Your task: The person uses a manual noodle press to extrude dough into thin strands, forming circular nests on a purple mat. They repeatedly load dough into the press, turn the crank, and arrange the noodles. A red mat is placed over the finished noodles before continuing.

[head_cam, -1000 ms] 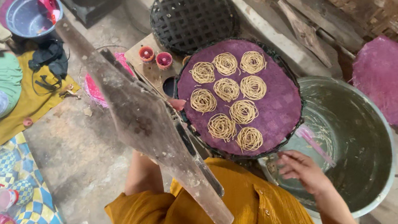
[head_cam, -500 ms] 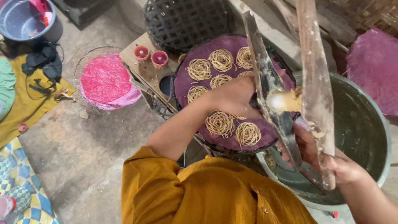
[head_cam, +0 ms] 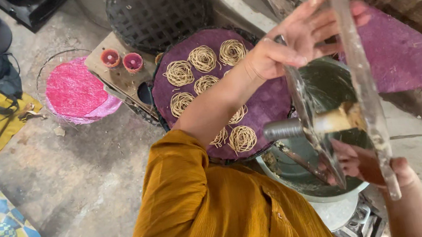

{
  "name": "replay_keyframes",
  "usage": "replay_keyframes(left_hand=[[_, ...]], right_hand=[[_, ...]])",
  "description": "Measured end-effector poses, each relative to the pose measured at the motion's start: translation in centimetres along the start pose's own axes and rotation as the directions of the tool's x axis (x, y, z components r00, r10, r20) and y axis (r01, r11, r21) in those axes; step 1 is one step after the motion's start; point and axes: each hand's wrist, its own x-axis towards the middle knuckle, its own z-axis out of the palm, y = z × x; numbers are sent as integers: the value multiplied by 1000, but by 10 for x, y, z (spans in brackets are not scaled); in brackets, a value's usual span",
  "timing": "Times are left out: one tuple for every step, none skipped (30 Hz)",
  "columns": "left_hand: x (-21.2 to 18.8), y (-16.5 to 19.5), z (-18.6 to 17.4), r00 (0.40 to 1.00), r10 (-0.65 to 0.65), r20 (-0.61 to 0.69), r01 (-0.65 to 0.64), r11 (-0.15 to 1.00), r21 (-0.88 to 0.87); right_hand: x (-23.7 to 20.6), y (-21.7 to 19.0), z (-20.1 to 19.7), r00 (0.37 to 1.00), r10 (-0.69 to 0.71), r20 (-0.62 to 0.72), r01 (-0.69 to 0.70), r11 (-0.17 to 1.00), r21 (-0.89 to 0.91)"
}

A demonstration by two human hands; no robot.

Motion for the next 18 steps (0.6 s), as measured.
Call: replay_keyframes(left_hand=[[-3, -3, -14, 999, 0, -48, -1, 1000, -24], [-8, -7, -26, 996, 20, -88, -26, 998, -65], [-13, -11, -38, 991, 41, -128, -55, 993, -103], [-20, -14, -47, 984, 66, -165, -93, 983, -161], [-25, -19, -55, 974, 86, -212, -136, 963, -232], [-29, -22, -61, 960, 104, -259, -182, 938, -297], [-32, -23, -67, 944, 118, -307, -228, 907, -354], [-35, -23, -72, 941, 122, -314, -239, 900, -365], [-38, -23, -72, 937, 126, -325, -250, 891, -378], [-41, -22, -72, 933, 130, -335, -263, 884, -387], [-44, -23, -73, 929, 142, -341, -271, 890, -367], [-48, -27, -74, 926, 153, -346, -278, 896, -347], [-50, -29, -72, 922, 165, -350, -285, 902, -326], [-51, -33, -69, 929, 174, -326, -286, 898, -336], [-52, -39, -64, 935, 183, -304, -287, 894, -344], [-51, -43, -61, 940, 192, -284, -289, 890, -354], [-46, -46, -60, 940, 199, -277, -294, 885, -361], [-39, -48, -60, 940, 206, -271, -299, 881, -368]], right_hand=[[5, -4, -1, 997, 6, -75, -9, 999, -49], [12, -4, -2, 989, 11, -150, -25, 995, -96], [19, -6, -2, 975, 13, -224, -46, 989, -144], [26, -7, -4, 956, 49, -291, -95, 985, -145], [33, -6, -5, 930, 87, -356, -145, 979, -140], [39, -6, -8, 900, 123, -418, -195, 971, -135], [44, -5, -12, 898, 113, -425, -186, 973, -134], [49, -1, -16, 896, 106, -432, -178, 975, -130], [50, 3, -19, 892, 102, -440, -172, 977, -123], [51, 7, -23, 885, 112, -452, -201, 968, -153], [50, 12, -26, 877, 120, -466, -229, 956, -185], [45, 16, -27, 867, 127, -481, -258, 942, -216], [38, 19, -26, 867, 147, -477, -259, 950, -177], [28, 21, -23, 867, 166, -470, -259, 956, -140], [19, 22, -19, 868, 186, -461, -260, 960, -103], [9, 18, -17, 838, 156, -524, -267, 953, -144], [0, 12, -16, 804, 122, -582, -276, 943, -184], [-5, 6, -15, 767, 86, -636, -288, 931, -222]])
